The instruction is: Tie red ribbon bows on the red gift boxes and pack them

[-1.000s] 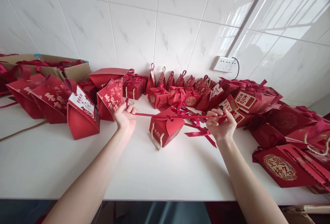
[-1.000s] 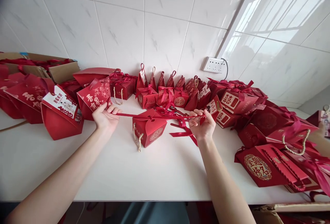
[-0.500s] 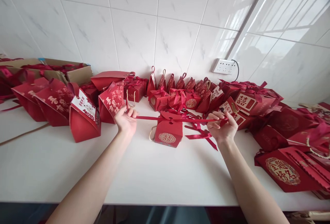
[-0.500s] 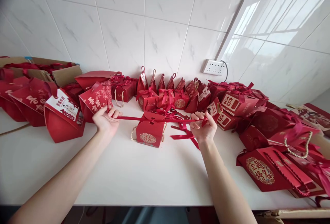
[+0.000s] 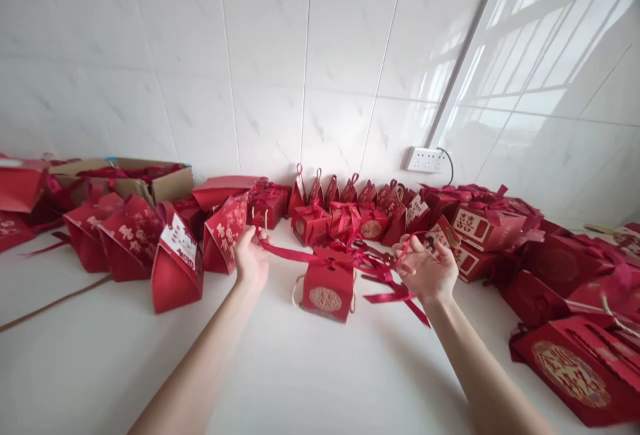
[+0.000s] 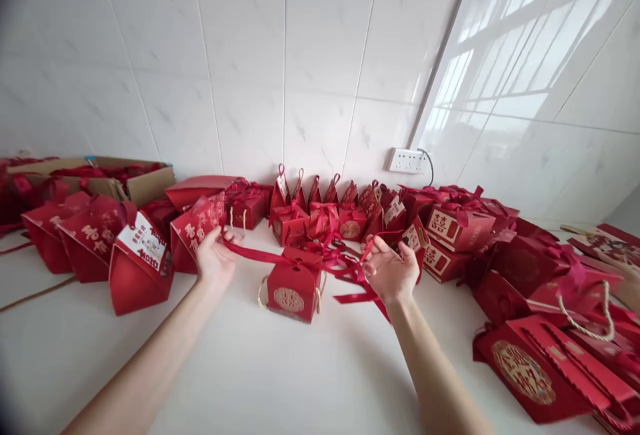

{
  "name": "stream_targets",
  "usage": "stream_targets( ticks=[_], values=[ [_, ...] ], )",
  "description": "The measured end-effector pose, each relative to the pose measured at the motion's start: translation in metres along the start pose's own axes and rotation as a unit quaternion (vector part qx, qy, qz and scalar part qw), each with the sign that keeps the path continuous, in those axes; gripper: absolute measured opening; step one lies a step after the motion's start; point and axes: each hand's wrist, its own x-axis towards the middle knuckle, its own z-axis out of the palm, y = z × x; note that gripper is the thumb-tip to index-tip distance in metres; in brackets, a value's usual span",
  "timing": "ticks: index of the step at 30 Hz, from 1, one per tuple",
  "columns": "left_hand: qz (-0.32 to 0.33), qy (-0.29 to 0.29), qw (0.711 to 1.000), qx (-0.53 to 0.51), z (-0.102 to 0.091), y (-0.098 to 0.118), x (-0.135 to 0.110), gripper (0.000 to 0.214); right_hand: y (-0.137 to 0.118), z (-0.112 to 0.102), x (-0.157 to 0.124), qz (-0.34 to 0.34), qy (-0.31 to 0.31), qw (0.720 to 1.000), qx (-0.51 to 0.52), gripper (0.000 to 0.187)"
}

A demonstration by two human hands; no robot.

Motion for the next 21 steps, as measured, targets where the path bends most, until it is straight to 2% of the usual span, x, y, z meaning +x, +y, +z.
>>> stream_targets(
  ticks=[2,5,8,10,14,18,19,21],
  values=[
    [0.021,-0.041,0.999,0.007,0.02,0.006,0.0,0.016,-0.003,0.021,0.006,0.001,-0.03,0.997,-0.074,0.035],
    [0.078,-0.146,0.984,0.066,0.054,0.012,-0.005,0.016,-0.007,0.06,0.016,0.014,-0.085,0.986,-0.14,0.041],
    [0.144,-0.238,0.941,0.195,0.081,0.014,-0.016,0.021,-0.006,0.095,0.022,-0.007,-0.109,0.977,-0.185,0.04],
    [0.168,-0.256,0.915,0.262,0.091,0.012,-0.022,0.024,-0.003,0.111,0.024,-0.034,-0.126,0.971,-0.203,0.04],
    [0.188,-0.285,0.885,0.317,0.095,0.009,-0.027,0.027,0.005,0.123,0.023,-0.057,-0.166,0.962,-0.21,0.043],
    [0.166,-0.306,0.886,0.305,0.094,0.012,-0.03,0.028,0.001,0.121,0.017,-0.063,-0.18,0.961,-0.2,0.042],
    [0.15,-0.316,0.891,0.29,0.094,0.015,-0.032,0.028,-0.002,0.121,0.014,-0.06,-0.188,0.961,-0.195,0.041],
    [0.078,-0.373,0.892,0.244,0.094,0.023,-0.037,0.039,-0.012,0.119,0.007,-0.026,-0.227,0.956,-0.183,0.038]
  ],
)
